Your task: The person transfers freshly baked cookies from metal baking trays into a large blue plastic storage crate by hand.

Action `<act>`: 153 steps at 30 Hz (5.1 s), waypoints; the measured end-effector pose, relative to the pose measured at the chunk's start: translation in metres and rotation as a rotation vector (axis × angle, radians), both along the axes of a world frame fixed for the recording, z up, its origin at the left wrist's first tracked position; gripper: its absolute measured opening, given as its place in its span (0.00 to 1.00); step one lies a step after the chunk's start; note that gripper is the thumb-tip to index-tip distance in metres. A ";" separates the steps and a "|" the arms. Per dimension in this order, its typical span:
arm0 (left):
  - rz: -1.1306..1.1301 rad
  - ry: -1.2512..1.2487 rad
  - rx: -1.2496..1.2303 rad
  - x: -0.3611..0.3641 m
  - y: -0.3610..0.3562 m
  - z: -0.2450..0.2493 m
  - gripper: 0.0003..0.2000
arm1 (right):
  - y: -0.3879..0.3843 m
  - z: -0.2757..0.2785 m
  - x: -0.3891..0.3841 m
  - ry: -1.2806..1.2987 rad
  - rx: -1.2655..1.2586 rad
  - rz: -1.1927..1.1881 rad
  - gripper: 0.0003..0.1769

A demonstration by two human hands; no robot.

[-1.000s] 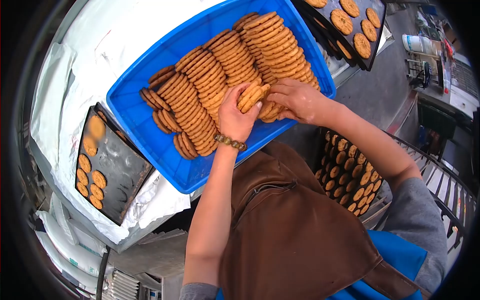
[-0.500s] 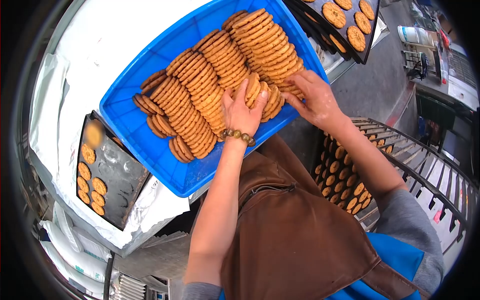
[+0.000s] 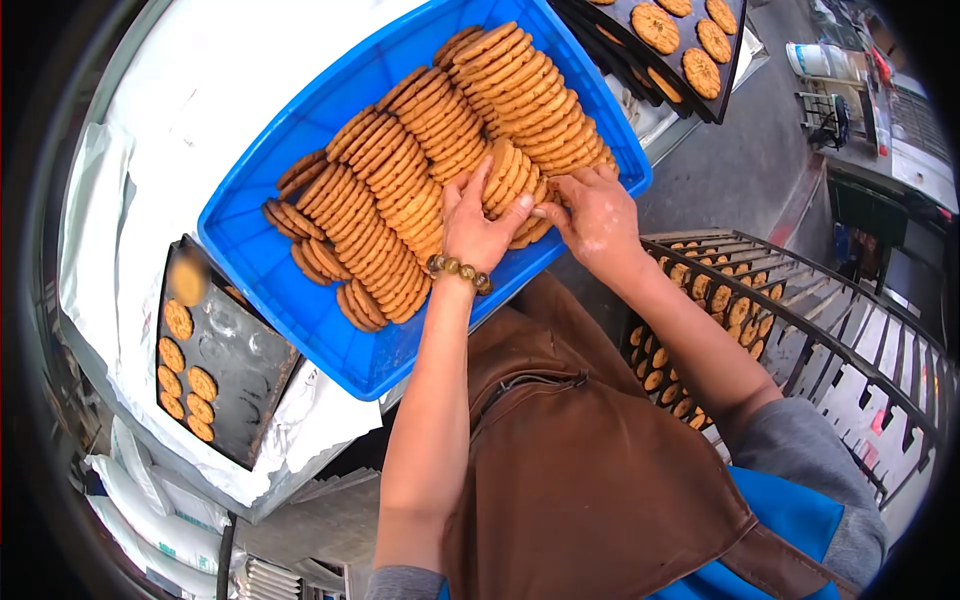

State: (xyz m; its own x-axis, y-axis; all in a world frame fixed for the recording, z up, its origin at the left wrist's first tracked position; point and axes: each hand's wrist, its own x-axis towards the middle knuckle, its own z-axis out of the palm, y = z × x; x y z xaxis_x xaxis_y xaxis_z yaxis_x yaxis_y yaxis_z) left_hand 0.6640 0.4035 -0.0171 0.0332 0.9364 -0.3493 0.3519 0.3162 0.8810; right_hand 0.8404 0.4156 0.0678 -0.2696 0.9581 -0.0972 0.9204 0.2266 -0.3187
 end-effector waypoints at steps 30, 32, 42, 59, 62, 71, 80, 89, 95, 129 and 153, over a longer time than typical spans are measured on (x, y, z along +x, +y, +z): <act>-0.253 0.067 -0.020 -0.019 0.009 -0.006 0.58 | 0.091 0.010 0.003 0.171 0.351 0.136 0.22; -0.207 0.107 -0.019 -0.017 0.006 0.001 0.59 | 0.115 -0.001 -0.011 0.131 0.417 0.160 0.24; 0.288 0.014 0.324 -0.124 -0.025 0.087 0.29 | 0.106 0.023 -0.087 0.256 0.441 0.208 0.18; 0.405 1.148 -0.263 -0.617 -0.281 -0.060 0.43 | 0.000 0.014 -0.423 0.632 0.004 0.643 0.15; 0.352 1.105 -0.372 -0.645 -0.273 -0.077 0.48 | 0.014 -0.049 -0.516 0.532 0.059 0.861 0.17; 0.311 0.957 -0.323 -0.681 -0.274 -0.073 0.55 | 0.031 -0.172 -0.665 -0.138 0.009 0.857 0.43; 0.412 1.019 -0.233 -0.726 -0.329 -0.056 0.54 | 0.019 -0.158 -0.685 -0.160 0.164 0.897 0.54; 0.308 0.902 0.045 -0.841 -0.402 -0.184 0.53 | -0.039 -0.179 -0.761 -0.177 -0.024 0.807 0.65; 0.423 0.904 -0.195 -0.799 -0.358 -0.113 0.57 | -0.045 -0.180 -0.781 -0.150 -0.273 0.361 0.61; 0.481 0.646 0.664 -0.297 -0.109 0.147 0.19 | 0.235 -0.002 -0.084 -0.086 -0.096 -0.648 0.32; 0.056 0.012 0.112 -0.007 0.024 -0.024 0.25 | 0.126 0.020 -0.008 0.285 0.129 -0.218 0.14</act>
